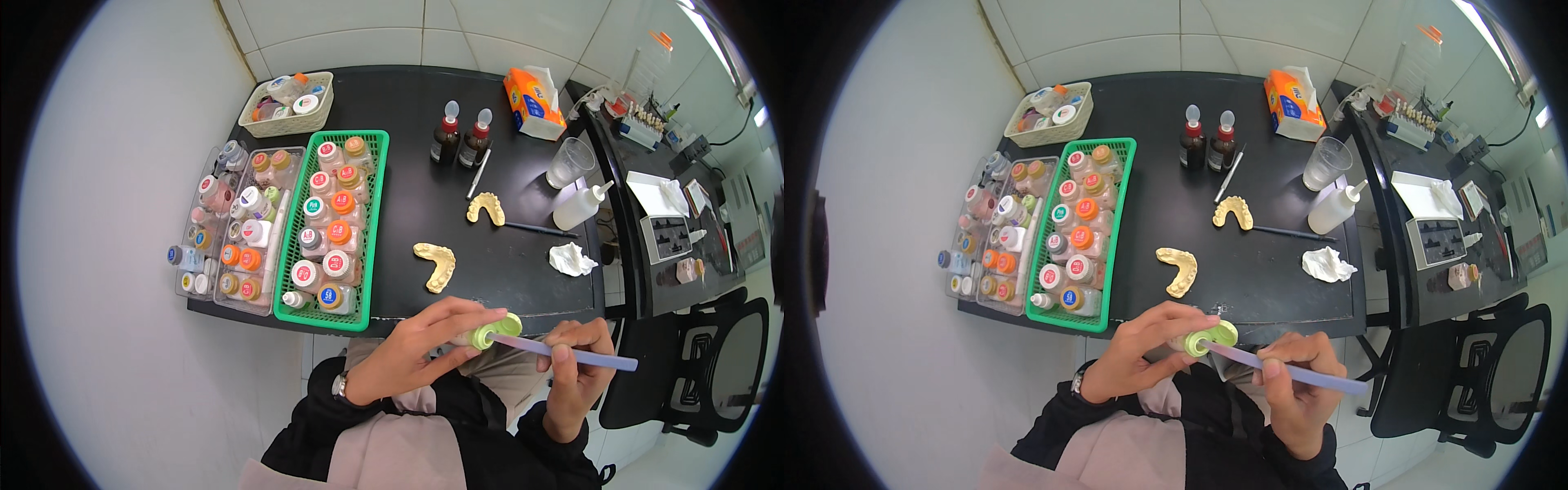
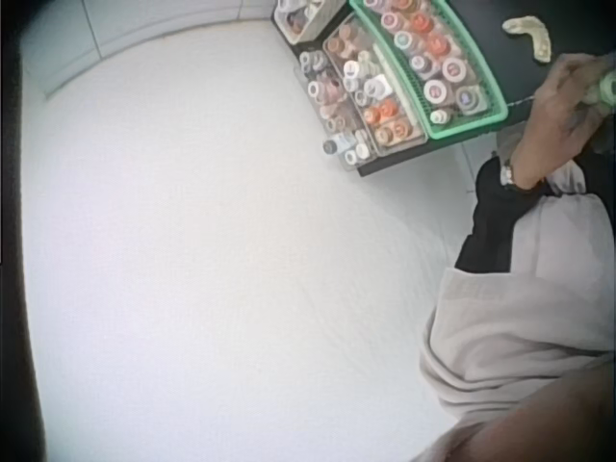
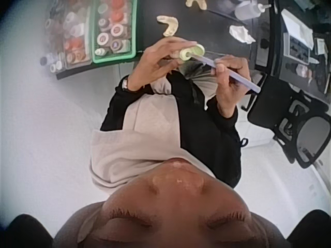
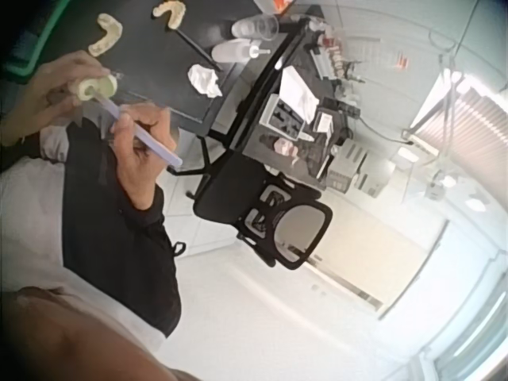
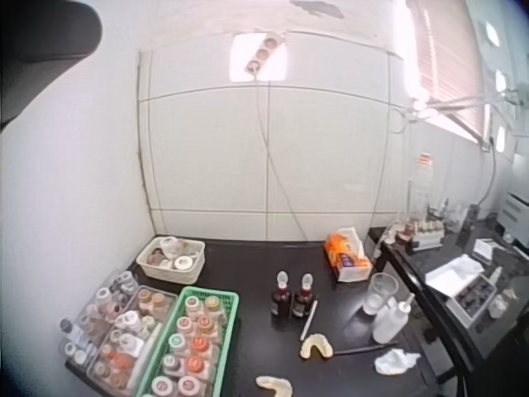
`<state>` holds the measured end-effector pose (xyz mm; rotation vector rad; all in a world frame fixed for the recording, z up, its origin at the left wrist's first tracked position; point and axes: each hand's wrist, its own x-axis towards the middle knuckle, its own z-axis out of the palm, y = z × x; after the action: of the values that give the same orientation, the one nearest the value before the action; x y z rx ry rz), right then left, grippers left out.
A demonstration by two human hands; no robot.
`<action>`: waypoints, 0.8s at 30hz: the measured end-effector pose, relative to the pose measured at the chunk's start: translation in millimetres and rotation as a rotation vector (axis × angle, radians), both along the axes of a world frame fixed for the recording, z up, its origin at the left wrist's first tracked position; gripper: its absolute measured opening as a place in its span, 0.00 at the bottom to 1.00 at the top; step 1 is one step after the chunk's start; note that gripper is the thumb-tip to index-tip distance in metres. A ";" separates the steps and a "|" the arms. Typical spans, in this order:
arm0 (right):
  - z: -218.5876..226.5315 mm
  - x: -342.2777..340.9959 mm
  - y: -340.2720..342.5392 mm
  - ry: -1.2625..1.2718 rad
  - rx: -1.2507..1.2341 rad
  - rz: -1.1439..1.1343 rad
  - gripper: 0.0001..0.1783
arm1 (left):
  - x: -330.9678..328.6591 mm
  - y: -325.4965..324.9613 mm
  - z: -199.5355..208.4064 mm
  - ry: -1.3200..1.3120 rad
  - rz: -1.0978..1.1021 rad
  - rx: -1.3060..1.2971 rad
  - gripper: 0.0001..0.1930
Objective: The person applies a substance to a yellow dental model using a fine brush, wipes the model with a cloth, and then selects and opens containers of colored powders from a tray.
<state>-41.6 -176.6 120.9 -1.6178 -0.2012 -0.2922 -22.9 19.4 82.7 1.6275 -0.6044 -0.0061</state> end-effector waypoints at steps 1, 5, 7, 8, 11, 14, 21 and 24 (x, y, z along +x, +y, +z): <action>0.1 -1.0 -0.6 -0.028 -0.029 0.009 0.09 | 0.3 -0.4 -0.2 0.001 0.002 -0.004 0.24; -0.6 -4.0 -4.2 -0.161 -0.162 0.066 0.08 | 1.2 -1.3 -3.8 -0.043 0.035 -0.001 0.25; -0.6 -4.8 -3.9 -0.221 -0.191 0.076 0.07 | 0.4 -0.4 -4.3 -0.068 0.052 -0.001 0.24; 0.9 -5.5 -3.7 -0.199 -0.180 0.078 0.07 | -0.1 -0.1 -4.4 -0.080 0.061 0.001 0.23; 3.7 -7.7 -4.6 -0.153 -0.117 0.049 0.07 | 1.2 -3.2 -9.2 -0.092 0.060 -0.019 0.22; 0.8 -4.0 -0.5 -0.109 0.012 0.011 0.08 | 2.8 -2.7 -13.6 -0.101 0.086 -0.027 0.21; -8.1 1.3 -4.2 -0.004 0.140 -0.007 0.11 | 1.6 -4.2 -12.7 0.000 0.073 -0.040 0.20; -20.3 5.6 -8.2 0.051 0.296 -0.033 0.10 | 0.8 -3.0 -19.6 0.143 0.131 -0.121 0.20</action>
<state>-36.0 -184.8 100.7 -1.3347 -0.0871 -0.2909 -22.0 16.4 63.1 1.5321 -0.3811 0.0105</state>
